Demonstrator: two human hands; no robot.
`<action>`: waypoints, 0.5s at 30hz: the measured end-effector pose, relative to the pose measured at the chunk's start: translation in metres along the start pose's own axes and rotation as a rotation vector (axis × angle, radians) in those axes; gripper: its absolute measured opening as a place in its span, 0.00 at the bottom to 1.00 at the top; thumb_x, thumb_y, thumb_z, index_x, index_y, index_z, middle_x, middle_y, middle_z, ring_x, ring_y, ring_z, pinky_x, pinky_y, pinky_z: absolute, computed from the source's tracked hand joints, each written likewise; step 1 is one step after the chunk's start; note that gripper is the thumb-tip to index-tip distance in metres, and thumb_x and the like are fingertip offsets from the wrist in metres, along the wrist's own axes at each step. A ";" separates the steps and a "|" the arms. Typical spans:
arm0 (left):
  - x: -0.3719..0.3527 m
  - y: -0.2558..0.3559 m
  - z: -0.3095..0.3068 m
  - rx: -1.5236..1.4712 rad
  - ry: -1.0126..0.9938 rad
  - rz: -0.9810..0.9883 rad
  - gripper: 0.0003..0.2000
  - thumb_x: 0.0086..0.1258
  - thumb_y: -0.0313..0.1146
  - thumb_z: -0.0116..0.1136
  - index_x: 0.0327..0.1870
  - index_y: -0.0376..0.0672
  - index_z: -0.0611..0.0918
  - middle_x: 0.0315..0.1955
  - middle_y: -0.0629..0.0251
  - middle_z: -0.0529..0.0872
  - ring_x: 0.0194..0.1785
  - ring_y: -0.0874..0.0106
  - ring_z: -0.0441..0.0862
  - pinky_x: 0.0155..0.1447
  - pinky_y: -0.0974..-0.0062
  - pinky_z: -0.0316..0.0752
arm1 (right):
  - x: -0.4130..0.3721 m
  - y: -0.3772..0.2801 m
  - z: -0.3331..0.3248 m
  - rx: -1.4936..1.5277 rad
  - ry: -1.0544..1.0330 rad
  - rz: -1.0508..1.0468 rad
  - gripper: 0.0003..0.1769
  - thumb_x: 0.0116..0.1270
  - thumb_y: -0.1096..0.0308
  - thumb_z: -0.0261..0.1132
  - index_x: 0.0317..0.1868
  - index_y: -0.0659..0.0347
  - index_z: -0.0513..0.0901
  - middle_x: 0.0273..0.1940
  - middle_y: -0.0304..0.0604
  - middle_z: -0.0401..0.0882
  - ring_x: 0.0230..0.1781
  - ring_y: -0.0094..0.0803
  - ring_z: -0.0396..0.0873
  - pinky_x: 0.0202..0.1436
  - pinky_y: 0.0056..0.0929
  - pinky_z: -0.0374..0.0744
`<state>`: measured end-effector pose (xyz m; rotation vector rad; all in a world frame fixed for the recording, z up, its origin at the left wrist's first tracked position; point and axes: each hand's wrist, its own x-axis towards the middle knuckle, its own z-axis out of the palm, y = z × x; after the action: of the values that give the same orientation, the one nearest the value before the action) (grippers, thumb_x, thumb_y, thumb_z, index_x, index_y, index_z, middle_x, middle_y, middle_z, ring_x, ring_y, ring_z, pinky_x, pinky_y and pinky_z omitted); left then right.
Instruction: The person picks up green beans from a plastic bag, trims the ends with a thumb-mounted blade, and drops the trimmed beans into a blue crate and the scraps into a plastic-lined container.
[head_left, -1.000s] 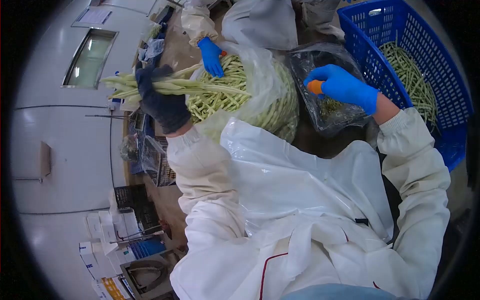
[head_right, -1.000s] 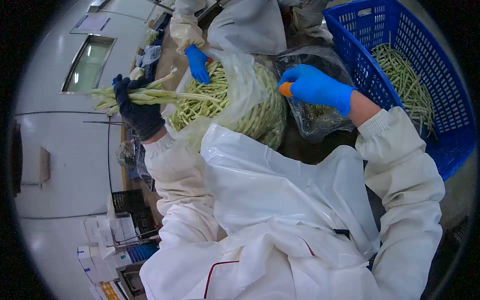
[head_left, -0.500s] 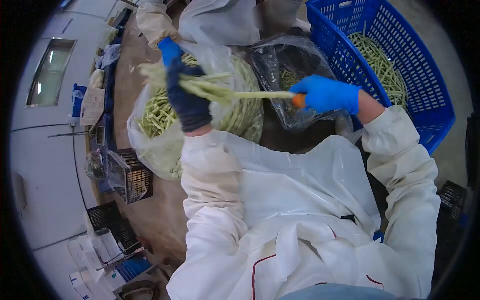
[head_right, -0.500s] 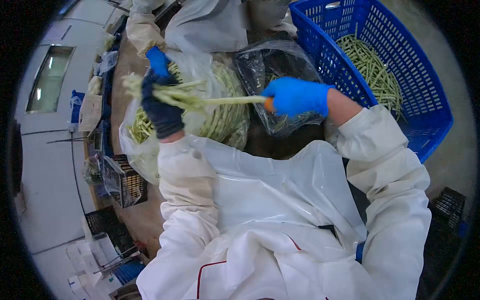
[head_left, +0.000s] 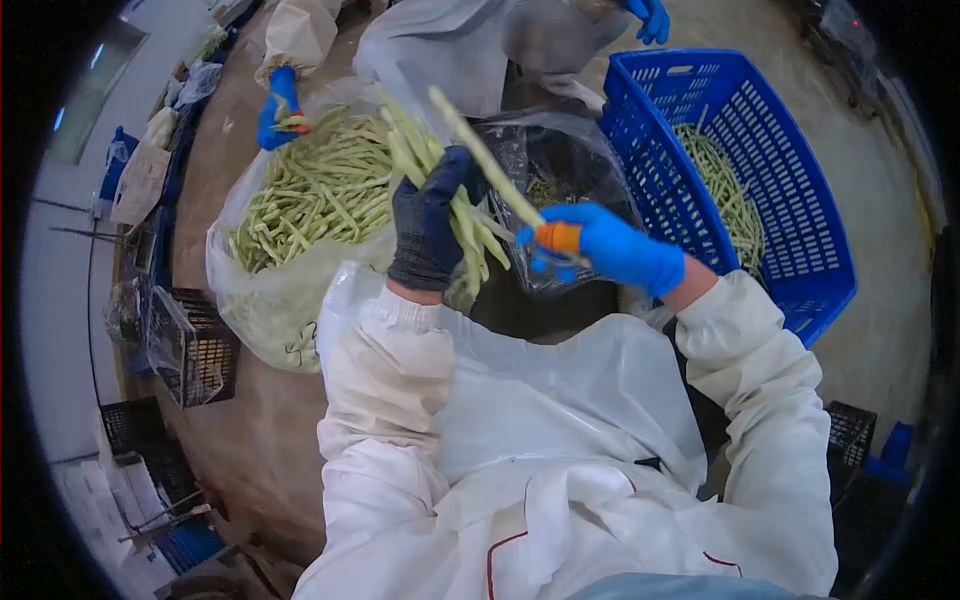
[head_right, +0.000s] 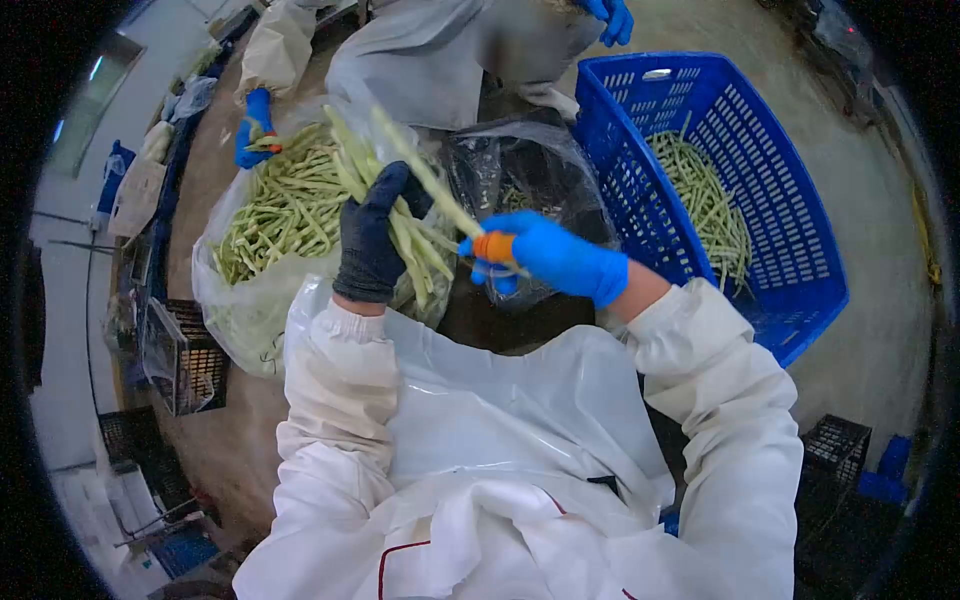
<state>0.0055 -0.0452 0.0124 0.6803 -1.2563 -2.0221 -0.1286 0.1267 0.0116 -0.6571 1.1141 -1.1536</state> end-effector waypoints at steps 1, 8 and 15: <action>0.000 0.002 0.000 -0.056 -0.044 -0.019 0.15 0.67 0.31 0.58 0.50 0.31 0.78 0.44 0.51 0.84 0.47 0.64 0.84 0.54 0.67 0.80 | 0.002 0.006 0.003 0.033 -0.047 0.023 0.15 0.70 0.63 0.58 0.47 0.67 0.80 0.36 0.43 0.82 0.29 0.23 0.76 0.32 0.20 0.75; -0.016 0.008 0.011 0.071 -0.264 -0.087 0.14 0.62 0.26 0.61 0.48 0.32 0.80 0.38 0.59 0.85 0.40 0.70 0.83 0.46 0.74 0.78 | 0.004 0.022 -0.018 -0.865 -0.013 -0.173 0.19 0.64 0.71 0.56 0.55 0.63 0.79 0.49 0.49 0.83 0.46 0.36 0.81 0.51 0.31 0.77; -0.021 -0.013 0.026 0.605 -0.256 0.118 0.19 0.55 0.25 0.68 0.50 0.35 0.81 0.37 0.65 0.87 0.40 0.78 0.82 0.46 0.77 0.78 | -0.001 -0.034 -0.042 -0.627 0.353 -0.524 0.18 0.61 0.72 0.59 0.53 0.64 0.80 0.48 0.48 0.83 0.47 0.31 0.80 0.54 0.29 0.76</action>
<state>-0.0028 -0.0106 0.0128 0.6035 -2.0462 -1.6650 -0.1799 0.1218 0.0264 -1.3239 1.6938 -1.3983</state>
